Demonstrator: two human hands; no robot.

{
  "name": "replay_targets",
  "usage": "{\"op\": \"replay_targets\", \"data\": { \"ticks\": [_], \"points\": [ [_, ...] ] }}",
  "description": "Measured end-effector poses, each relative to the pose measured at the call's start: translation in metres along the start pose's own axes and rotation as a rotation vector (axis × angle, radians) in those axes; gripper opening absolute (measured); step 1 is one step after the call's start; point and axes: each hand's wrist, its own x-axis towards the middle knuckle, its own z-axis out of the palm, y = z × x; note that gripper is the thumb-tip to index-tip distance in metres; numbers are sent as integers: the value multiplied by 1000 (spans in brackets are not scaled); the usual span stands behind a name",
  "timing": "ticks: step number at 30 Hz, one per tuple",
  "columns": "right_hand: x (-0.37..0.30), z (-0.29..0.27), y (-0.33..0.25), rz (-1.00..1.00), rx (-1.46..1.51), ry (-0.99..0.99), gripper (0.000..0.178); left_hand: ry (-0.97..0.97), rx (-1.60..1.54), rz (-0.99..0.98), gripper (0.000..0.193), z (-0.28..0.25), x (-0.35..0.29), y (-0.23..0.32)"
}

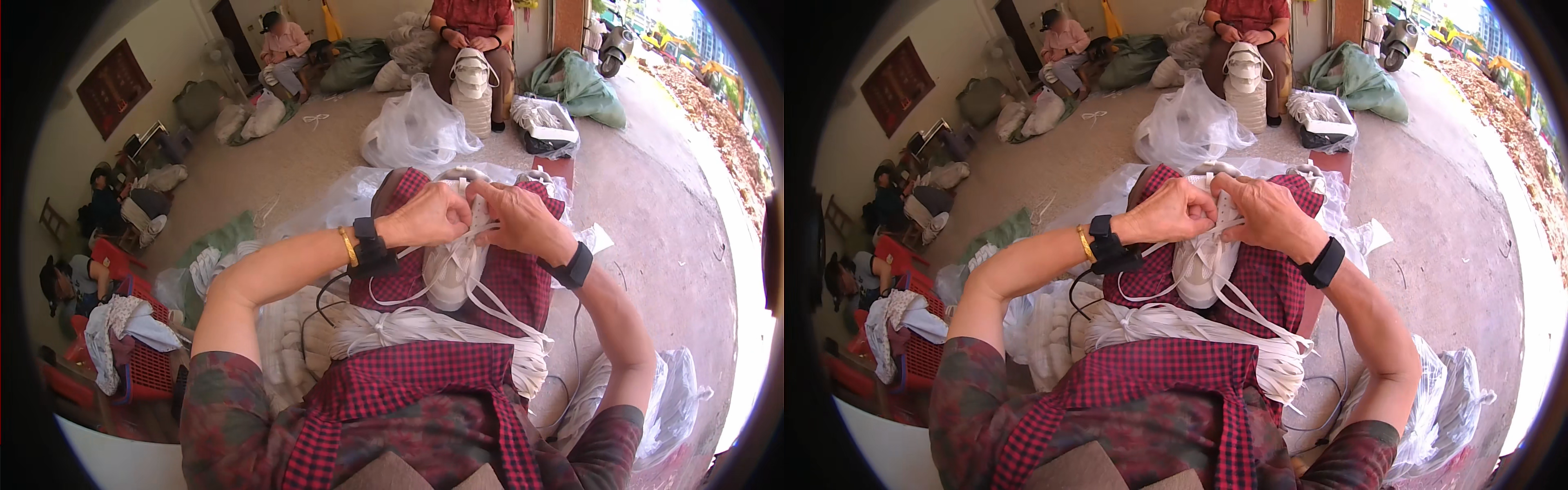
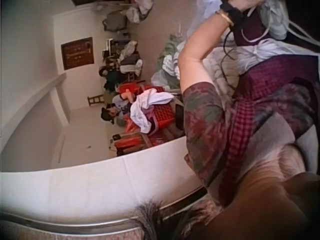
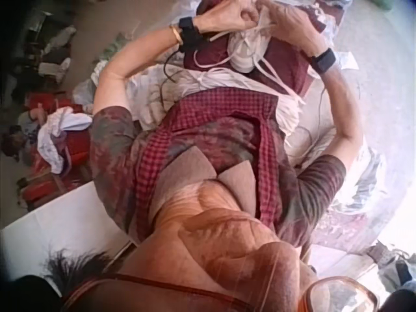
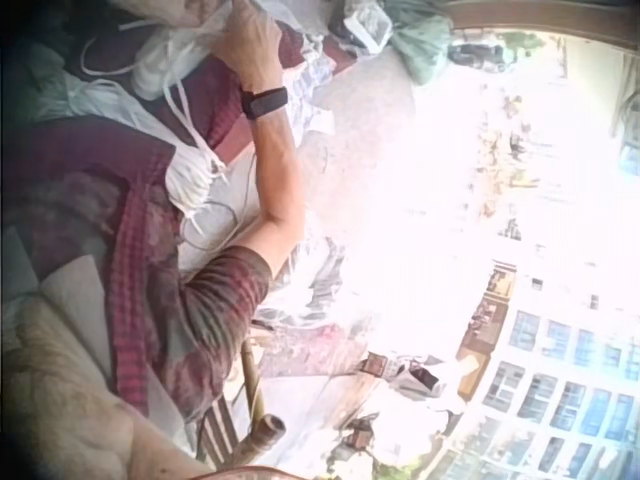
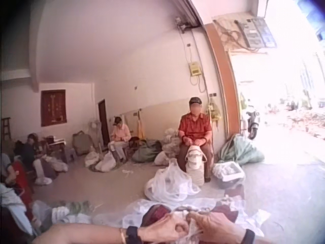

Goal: Lacing a white sneaker in a shoe assembly workshop.

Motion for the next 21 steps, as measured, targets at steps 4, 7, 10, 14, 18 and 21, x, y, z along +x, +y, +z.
{"op": "replay_targets", "data": {
  "ticks": [4,7,10,14,18,21],
  "points": [
    [-3,-7,-3,55,163,-90,61,-58,33,42,18,3,1,-3],
    [-3,4,-1,89,162,-59,61,-199,91,62,20,-1,9,-3],
    [-4,4,-2,110,160,-26,60,-211,144,73,20,-1,11,-3],
    [-10,7,-3,41,181,36,58,-243,145,105,20,0,16,-2],
    [-10,14,-6,74,173,73,57,-220,141,70,16,1,18,-4],
    [-13,12,-5,129,201,33,55,-243,156,89,16,5,21,-4]
  ]
}}
